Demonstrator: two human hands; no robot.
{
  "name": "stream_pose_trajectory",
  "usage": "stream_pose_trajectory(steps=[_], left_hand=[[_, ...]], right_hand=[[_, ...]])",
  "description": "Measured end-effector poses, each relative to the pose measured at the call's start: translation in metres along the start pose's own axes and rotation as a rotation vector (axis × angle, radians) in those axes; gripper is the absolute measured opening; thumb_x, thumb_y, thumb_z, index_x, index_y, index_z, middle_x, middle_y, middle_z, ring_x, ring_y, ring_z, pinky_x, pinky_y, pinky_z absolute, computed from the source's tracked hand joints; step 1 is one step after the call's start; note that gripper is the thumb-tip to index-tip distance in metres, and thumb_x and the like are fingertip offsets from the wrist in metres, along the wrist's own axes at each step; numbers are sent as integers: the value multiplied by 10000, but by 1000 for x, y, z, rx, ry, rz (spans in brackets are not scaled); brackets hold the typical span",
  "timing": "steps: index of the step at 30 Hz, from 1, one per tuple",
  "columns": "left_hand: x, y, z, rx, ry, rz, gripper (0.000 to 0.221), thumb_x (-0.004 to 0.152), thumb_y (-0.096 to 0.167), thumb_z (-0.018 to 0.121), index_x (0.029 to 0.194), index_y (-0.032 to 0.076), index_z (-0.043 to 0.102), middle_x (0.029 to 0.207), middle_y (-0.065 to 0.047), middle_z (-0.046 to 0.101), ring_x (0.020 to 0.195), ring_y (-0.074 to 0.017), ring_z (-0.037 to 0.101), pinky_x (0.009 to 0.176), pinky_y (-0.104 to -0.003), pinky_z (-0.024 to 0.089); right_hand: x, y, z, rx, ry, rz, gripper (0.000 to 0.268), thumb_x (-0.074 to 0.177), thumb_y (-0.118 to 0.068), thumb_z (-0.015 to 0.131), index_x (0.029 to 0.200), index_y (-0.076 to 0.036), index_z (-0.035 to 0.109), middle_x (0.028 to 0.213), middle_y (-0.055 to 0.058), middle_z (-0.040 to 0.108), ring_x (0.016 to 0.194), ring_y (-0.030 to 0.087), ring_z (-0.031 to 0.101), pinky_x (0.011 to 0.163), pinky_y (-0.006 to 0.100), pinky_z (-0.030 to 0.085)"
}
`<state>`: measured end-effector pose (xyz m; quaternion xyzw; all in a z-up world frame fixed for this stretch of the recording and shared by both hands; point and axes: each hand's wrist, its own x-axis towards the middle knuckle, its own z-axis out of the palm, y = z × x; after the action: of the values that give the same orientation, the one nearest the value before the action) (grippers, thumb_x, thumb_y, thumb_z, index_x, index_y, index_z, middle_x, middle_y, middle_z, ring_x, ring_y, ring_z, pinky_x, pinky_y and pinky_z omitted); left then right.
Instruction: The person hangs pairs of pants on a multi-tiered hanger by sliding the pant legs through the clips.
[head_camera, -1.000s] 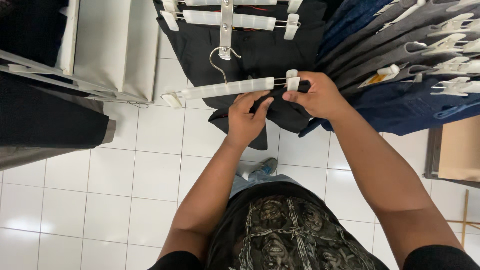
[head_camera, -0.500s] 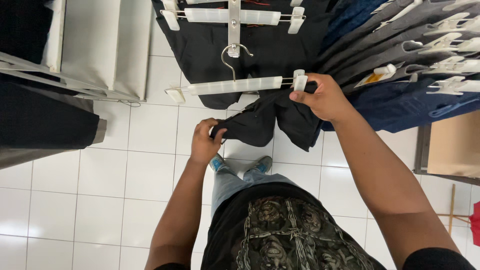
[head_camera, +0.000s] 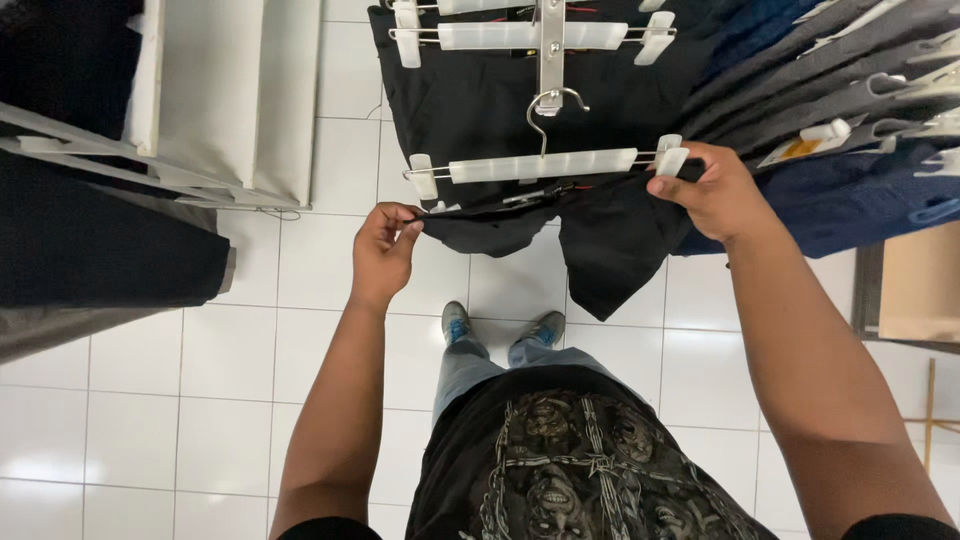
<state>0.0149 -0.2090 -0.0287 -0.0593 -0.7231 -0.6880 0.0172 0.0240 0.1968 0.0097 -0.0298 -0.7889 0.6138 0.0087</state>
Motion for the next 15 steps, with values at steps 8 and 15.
stream_pose_trajectory(steps=[8, 15], left_hand=[[43, 54, -29, -203, -209, 145, 111, 900, 8, 565, 894, 96, 498, 1125, -92, 473, 972, -181, 473, 895, -333, 380], [65, 56, -39, -261, -348, 36, 115, 949, 20, 440, 947, 117, 378, 1075, -114, 619, 1113, -199, 565, 1003, -320, 412]], right_hand=[[-2, -35, 20, -189, -16, 203, 272, 785, -221, 760, 997, -83, 660, 903, 6, 624, 912, 108, 557, 855, 268, 399], [-3, -59, 46, -323, -5, 411, 206, 851, -249, 674, 1001, -109, 655, 928, -31, 609, 946, 87, 524, 876, 235, 351]])
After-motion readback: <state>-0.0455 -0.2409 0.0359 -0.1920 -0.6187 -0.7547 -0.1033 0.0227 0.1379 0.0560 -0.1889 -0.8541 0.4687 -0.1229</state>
